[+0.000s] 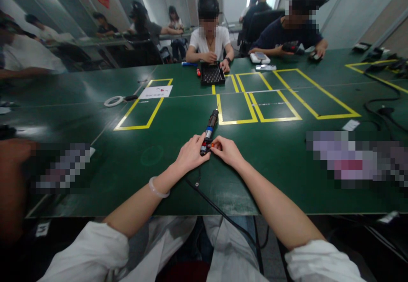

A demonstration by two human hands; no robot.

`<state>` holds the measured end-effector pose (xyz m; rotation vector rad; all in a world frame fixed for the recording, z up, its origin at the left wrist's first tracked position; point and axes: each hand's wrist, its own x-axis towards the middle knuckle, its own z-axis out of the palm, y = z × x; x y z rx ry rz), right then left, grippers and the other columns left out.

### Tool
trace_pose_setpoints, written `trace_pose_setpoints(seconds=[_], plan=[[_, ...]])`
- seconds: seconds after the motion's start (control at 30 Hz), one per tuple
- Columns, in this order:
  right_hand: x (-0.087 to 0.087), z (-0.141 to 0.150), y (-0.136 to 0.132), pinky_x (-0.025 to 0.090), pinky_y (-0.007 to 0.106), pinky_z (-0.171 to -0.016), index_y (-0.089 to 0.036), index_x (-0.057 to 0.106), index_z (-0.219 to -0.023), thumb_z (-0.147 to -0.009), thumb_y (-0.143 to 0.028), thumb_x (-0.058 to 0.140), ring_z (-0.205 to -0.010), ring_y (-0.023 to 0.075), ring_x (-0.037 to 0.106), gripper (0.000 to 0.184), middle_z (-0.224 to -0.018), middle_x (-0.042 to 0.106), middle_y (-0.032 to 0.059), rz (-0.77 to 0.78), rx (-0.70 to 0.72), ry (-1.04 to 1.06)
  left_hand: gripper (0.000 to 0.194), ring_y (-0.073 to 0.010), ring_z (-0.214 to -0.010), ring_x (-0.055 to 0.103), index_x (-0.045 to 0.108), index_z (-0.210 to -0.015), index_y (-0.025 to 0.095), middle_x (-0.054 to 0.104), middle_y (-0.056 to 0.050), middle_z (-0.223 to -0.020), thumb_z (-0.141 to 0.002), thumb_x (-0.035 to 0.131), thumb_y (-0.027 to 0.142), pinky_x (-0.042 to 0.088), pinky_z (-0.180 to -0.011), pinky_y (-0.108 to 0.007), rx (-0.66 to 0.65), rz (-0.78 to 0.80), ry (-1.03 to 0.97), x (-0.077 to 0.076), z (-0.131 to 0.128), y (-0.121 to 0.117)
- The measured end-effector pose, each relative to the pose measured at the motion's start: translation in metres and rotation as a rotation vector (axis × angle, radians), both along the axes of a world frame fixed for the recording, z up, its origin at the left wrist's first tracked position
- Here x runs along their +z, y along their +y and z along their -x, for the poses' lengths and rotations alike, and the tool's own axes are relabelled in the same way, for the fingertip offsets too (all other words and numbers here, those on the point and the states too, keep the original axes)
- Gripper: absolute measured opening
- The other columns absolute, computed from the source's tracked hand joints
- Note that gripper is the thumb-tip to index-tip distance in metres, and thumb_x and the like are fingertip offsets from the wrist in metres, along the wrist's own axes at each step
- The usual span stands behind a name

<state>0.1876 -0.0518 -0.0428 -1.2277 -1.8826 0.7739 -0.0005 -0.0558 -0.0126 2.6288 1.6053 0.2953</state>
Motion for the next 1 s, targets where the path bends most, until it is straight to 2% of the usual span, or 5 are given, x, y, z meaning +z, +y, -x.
trace_pose_setpoints(seconds=[0.13,0.3,0.63,0.77,1.0], plan=[[0.002,0.0,-0.001,0.042,0.027,-0.061,-0.019,0.063,-0.086,-0.088,-0.032,0.061,-0.062,0.0144,0.056,0.013,-0.074,0.066,0.0023,-0.011,-0.012,-0.027,0.07,-0.0276,-0.109,0.056,0.033,-0.148,0.014,0.054,-0.014,-0.123,-0.088,0.053,0.045,0.048,-0.09,-0.037,-0.002,-0.015,0.0,-0.001,0.0,0.0],[0.001,0.0,0.0,0.041,0.026,-0.061,-0.019,0.06,-0.093,-0.088,-0.031,0.061,-0.061,0.0138,0.054,0.013,-0.073,0.062,0.0001,-0.001,-0.017,0.038,0.07,-0.0273,-0.108,0.056,0.033,-0.148,0.013,0.054,-0.014,-0.123,-0.089,0.053,0.044,0.048,-0.089,-0.037,-0.005,-0.019,0.013,0.0,-0.001,-0.001],[-0.004,0.002,0.003,0.04,0.027,-0.064,-0.019,0.061,-0.08,-0.086,-0.027,0.06,-0.064,0.0147,0.052,0.01,-0.073,0.06,0.0012,-0.071,-0.042,0.024,0.071,-0.0288,-0.109,0.055,0.032,-0.149,0.013,0.053,-0.016,-0.124,-0.09,0.051,0.046,0.045,-0.09,-0.039,0.018,-0.05,0.047,0.002,-0.008,-0.006],[-0.004,0.002,0.003,0.041,0.028,-0.065,-0.02,0.062,-0.078,-0.086,-0.026,0.06,-0.066,0.0152,0.053,0.01,-0.074,0.061,0.0016,-0.073,-0.044,0.006,0.068,-0.0293,-0.108,0.055,0.034,-0.148,0.012,0.054,-0.016,-0.121,-0.093,0.047,0.05,0.044,-0.089,-0.04,0.046,-0.067,0.07,0.004,-0.015,-0.007],[0.001,0.002,0.001,0.042,0.028,-0.067,-0.019,0.063,-0.081,-0.09,-0.031,0.057,-0.07,0.016,0.056,0.016,-0.078,0.064,0.0028,-0.05,-0.028,0.013,0.063,-0.0287,-0.109,0.054,0.036,-0.147,0.014,0.054,-0.016,-0.12,-0.094,0.048,0.046,0.044,-0.088,-0.038,0.096,-0.082,0.065,0.002,-0.019,-0.006]])
